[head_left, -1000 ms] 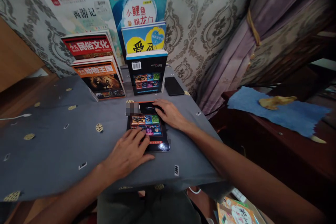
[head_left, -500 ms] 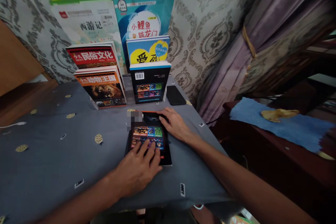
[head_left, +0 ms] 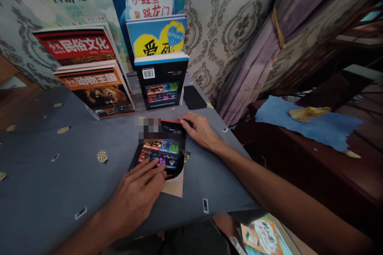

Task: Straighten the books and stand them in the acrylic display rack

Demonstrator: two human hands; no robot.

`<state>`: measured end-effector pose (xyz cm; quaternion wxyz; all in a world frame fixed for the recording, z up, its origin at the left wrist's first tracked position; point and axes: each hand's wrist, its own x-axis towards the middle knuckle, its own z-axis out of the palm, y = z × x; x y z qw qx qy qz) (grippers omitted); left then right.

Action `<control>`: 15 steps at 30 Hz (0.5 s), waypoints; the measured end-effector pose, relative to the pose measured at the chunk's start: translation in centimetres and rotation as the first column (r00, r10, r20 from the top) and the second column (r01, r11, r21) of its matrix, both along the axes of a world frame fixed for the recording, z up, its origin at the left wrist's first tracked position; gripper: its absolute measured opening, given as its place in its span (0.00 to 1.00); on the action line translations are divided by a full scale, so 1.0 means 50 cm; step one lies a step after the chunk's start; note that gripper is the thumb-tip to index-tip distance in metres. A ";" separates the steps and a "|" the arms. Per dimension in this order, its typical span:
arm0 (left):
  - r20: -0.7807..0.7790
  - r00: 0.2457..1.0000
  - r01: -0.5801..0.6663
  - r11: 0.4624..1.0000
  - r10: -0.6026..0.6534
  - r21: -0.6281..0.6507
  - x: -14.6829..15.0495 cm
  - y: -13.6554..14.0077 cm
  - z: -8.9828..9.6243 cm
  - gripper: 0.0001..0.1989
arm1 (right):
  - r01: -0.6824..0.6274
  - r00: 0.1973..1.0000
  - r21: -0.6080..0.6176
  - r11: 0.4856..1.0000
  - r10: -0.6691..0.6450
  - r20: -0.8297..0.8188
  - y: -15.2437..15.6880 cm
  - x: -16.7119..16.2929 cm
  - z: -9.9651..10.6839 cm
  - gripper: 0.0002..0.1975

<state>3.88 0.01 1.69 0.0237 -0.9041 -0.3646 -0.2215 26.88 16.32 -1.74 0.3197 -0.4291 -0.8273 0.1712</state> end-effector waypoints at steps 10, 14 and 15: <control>0.024 1.000 -0.013 1.000 0.013 0.005 0.005 -0.002 -0.006 0.13 | 0.003 1.000 -0.006 1.000 -0.003 -0.029 -0.004 0.002 -0.002 0.13; -0.029 0.999 -0.015 0.999 0.016 0.039 0.009 -0.008 -0.011 0.13 | 0.005 0.999 -0.005 1.000 -0.005 -0.036 -0.004 0.002 -0.004 0.14; -0.050 0.998 -0.020 0.998 0.023 0.057 0.010 -0.011 -0.014 0.12 | 0.005 0.999 -0.006 1.000 -0.005 -0.035 -0.004 0.002 -0.004 0.14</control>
